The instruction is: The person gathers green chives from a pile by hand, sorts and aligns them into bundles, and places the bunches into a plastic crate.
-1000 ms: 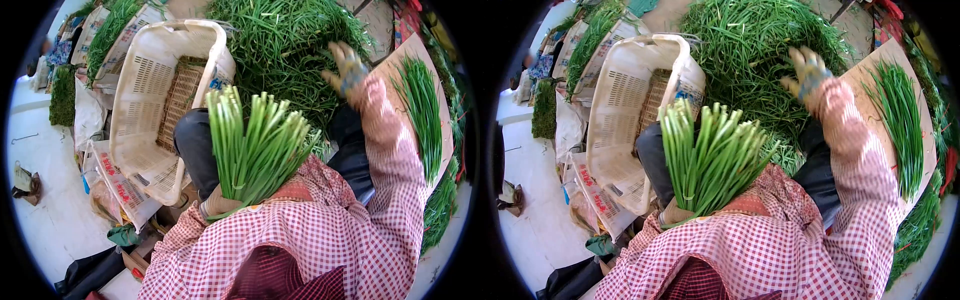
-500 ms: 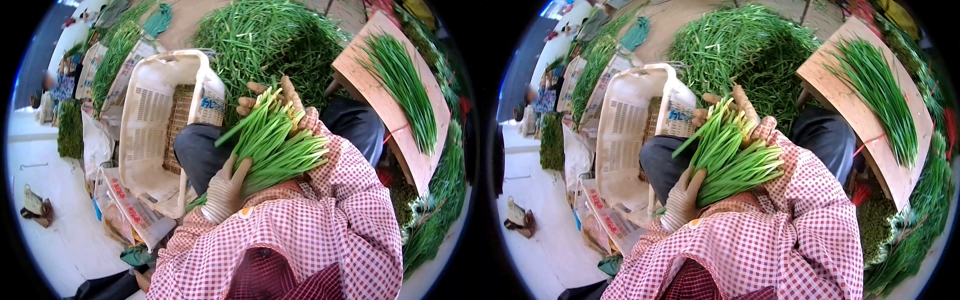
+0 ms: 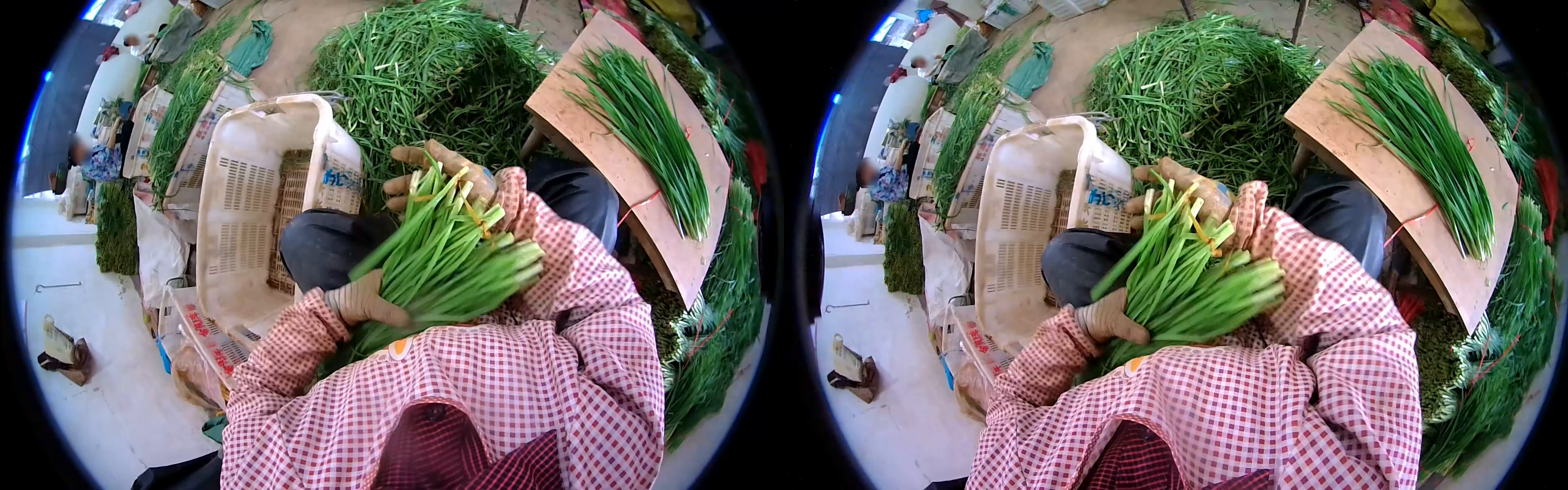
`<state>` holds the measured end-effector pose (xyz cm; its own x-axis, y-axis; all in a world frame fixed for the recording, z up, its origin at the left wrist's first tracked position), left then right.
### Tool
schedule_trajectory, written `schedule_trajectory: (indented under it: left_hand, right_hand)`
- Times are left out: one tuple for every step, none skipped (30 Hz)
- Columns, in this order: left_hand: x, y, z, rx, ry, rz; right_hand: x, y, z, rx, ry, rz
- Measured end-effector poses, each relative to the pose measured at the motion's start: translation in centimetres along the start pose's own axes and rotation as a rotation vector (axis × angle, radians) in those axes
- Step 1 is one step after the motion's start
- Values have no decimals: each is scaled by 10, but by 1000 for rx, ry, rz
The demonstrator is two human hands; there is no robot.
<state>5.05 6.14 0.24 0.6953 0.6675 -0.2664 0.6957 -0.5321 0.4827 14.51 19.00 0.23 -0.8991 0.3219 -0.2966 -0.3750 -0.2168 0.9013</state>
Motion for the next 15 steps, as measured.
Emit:
schedule_trajectory:
  left_hand:
    - [-2, 9, 5, -147, 11, -59]
    - [-3, 18, 2, -288, 22, -118]
    - [-7, 21, 3, -286, 18, -115]
    - [-10, 18, 3, -342, 76, -197]
    - [-13, 16, 2, -400, 137, -283]
    - [-14, 20, 2, -403, 138, -290]
    - [-15, 22, 1, -428, 170, -366]
    - [-17, 22, 0, -451, 202, -440]
    - [-18, 18, 5, -418, 191, -474]
    - [-18, 19, 5, -411, 192, -473]
    - [-18, 17, 3, -387, 200, -490]
    - [-18, 17, 3, -367, 204, -509]
    - [-20, 17, 3, -349, 202, -533]
    - [-20, 18, 2, -346, 204, -533]
    - [-22, 17, 2, -334, 206, -572]
  right_hand:
    - [-13, -8, 11, -292, -27, -257]
    - [-23, -32, 25, -424, -49, -441]
    - [-39, -39, 37, -348, -54, -472]
    - [-58, -42, 48, -276, -54, -501]
    - [-73, -40, 54, -355, -80, -505]
    - [-85, -36, 57, -432, -106, -506]
    - [-87, -28, 54, -586, -102, -465]
    - [-89, -20, 50, -738, -109, -423]
    - [-88, -3, 51, -1142, -110, -480]
    - [-87, 15, 49, -1547, -112, -534]
    - [-80, 25, 43, -1681, -191, -559]
    - [-73, 34, 36, -1812, -275, -595]
    - [-69, 37, 31, -1782, -424, -598]
    - [-66, 39, 27, -1748, -575, -597]
    - [-63, 36, 25, -1751, -580, -594]
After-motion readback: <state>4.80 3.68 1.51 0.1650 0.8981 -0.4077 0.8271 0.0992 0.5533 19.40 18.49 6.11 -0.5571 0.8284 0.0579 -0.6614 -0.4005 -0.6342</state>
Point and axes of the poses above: each hand's wrist, its own x-axis towards the middle knuckle, its own y-axis out of the palm, z = x × y, the point moved 7 cm from there along x, towards the middle knuckle, and after that the axes turned 14 degrees about y, right-handed, at the moved point
